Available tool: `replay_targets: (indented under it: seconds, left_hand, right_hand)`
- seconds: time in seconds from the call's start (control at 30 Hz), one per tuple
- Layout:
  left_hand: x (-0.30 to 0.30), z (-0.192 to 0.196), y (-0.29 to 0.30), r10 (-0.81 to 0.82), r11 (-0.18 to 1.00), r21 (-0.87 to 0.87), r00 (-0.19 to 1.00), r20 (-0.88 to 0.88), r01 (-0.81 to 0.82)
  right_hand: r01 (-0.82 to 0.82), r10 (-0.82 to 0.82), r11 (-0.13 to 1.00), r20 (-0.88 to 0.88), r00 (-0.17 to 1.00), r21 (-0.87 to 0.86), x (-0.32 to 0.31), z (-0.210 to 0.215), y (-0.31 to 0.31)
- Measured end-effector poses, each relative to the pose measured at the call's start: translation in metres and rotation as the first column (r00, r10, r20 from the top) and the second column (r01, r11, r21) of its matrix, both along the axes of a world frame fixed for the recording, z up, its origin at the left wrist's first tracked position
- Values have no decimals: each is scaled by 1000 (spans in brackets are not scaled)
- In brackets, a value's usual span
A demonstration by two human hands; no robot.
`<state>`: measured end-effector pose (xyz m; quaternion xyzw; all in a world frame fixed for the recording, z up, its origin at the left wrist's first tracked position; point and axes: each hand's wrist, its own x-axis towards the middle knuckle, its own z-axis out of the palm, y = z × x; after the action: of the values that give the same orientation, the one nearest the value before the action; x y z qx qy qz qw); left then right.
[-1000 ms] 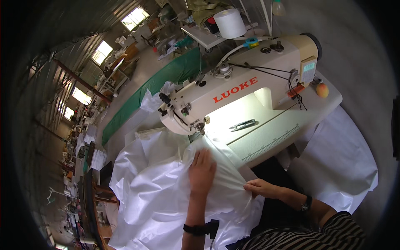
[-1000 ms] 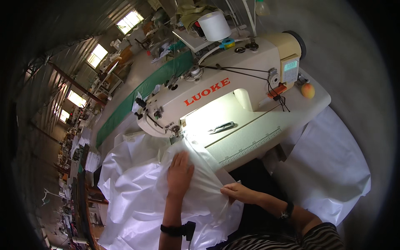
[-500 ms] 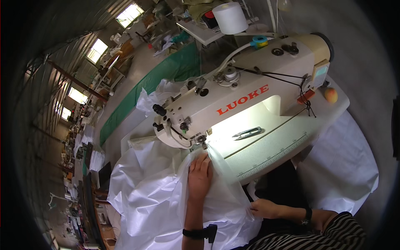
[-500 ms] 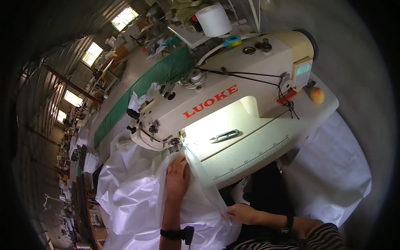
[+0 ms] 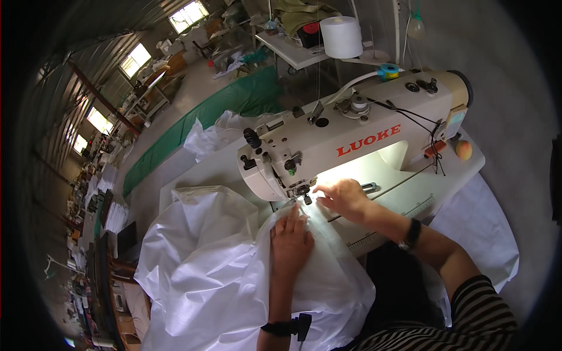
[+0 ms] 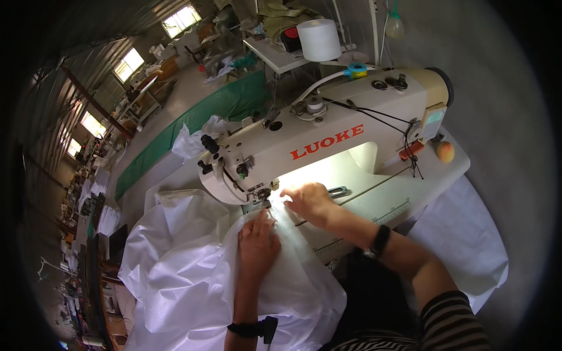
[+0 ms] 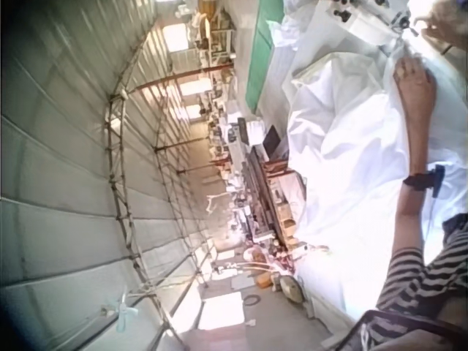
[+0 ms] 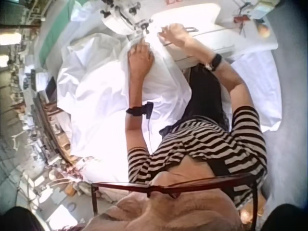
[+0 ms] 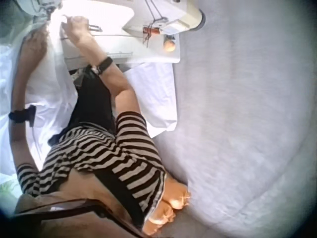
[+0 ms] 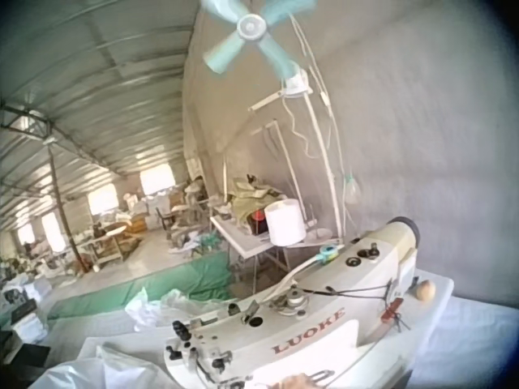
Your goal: Sewing a large piece of white fabric using an industrial sewing machine.
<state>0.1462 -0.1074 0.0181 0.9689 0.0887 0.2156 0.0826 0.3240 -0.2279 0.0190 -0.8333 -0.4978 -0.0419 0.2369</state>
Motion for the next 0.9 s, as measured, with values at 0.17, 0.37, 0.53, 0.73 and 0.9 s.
replay_targets:
  seconds: [0.17, 0.37, 0.53, 0.73, 0.9]
  left_hand:
    - [0, -2, 4, 16, 1000, -20, 999, -35, -17]
    - [4, 1, 8, -23, 994, -111, 999, -39, 19]
    - [7, -14, 11, -20, 992, -123, 992, 123, 35]
    - [4, -12, 7, 32, 995, -94, 989, 144, -19]
    - [9, -17, 9, 35, 998, -62, 991, 130, -27]
  right_hand:
    - [4, -26, 975, -93, 995, -224, 3, -2, 40]
    - [-166, 148, 983, 208, 967, 73, 2, -18, 36]
    - [-245, 184, 967, 465, 866, 73, -2, -21, 33]
    - [-26, 41, 994, 141, 989, -102, -30, 2, -3]
    - [-83, 81, 996, -46, 996, -26, -48, 2, -5]
